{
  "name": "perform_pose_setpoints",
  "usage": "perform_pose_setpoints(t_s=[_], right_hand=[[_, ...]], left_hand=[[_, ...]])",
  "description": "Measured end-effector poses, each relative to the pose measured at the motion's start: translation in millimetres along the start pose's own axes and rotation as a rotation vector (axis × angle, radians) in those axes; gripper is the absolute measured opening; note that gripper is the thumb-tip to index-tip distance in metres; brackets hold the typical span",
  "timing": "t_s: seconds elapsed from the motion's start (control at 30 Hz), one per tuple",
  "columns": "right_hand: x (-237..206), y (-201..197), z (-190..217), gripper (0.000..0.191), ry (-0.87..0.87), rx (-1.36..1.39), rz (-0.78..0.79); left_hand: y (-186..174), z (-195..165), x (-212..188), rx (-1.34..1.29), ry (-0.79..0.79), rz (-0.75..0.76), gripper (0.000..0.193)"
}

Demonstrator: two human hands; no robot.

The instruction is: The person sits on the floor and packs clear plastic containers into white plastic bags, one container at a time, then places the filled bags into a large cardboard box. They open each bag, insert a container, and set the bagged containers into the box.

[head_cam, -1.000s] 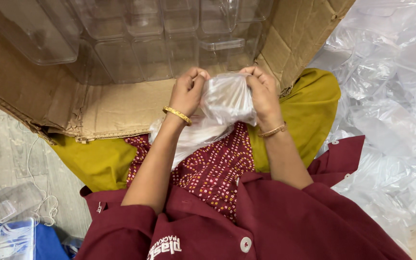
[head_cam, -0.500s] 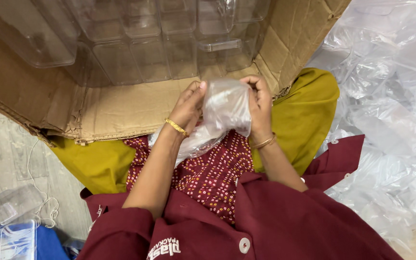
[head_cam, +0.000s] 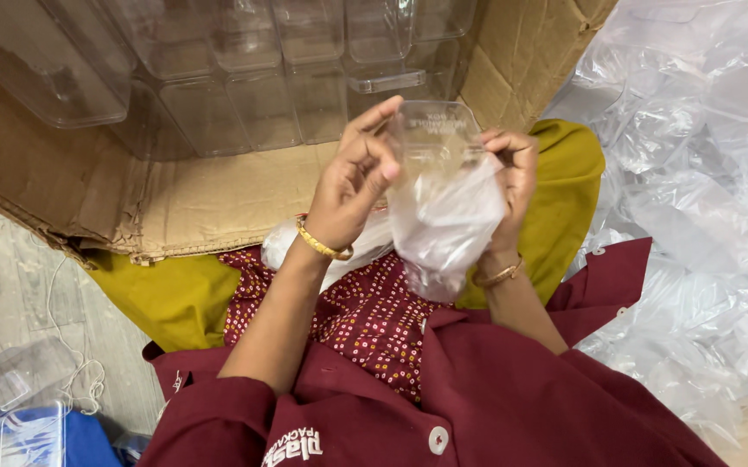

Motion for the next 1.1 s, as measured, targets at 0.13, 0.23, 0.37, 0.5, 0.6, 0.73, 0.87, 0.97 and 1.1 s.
perform_pose_setpoints(t_s=[0.13,0.23,0.37,0.5,0.6,0.73,0.87,0.97,1.1], right_hand=[[-6.6,12.3,-7.5,0.024,0.109,0.124,0.115],[-9.0,12.1,-21.6,0.021,0.213,0.255,0.097],[-8.2,7.1,-30.4,0.015,0.265,0.361,0.048],[-4.9,4.0,-27.3,0.013,0.247,0.345,0.056],[-3.9,0.4,-37.1,0.013,0.337,0.464,0.023],[-10.3,-0.4,-65.4,0.018,0.553,0.56,0.014],[-5.7,-11.7,-73.5,0.023,0.626,0.581,0.02],[26.7,-64.6,-52.7,0.027,0.462,0.586,-0.146],[83.6,-217.9,-14.4,0.032,0.153,0.435,-0.476]], left_hand=[[-14.7,12.2,5.5,-0.067,-0.141,-0.243,0.014],[-8.6,-4.4,5.0,0.071,-0.018,-0.149,0.016],[16.9,-30.3,-5.3,0.135,0.148,0.144,0.024],[22.9,-32.7,-6.2,0.189,0.141,0.151,0.018],[11.4,-25.0,-2.1,0.13,0.098,0.033,0.013],[-17.2,1.7,3.0,0.04,-0.041,-0.282,0.012],[-14.7,24.2,9.3,0.12,-0.04,-0.272,0.013],[-26.8,36.8,19.3,0.175,0.087,-0.237,0.012],[-122.0,81.2,22.6,0.198,-0.019,-0.539,0.014]])
Point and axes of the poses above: each hand's wrist, its own x-axis towards the middle knuckle, its own y-axis out of the palm, z = x × y, the point moved 8 cm from there along x, towards the middle knuckle, and after that the axes turned 5 degrees about -z, right-handed, at the moved point
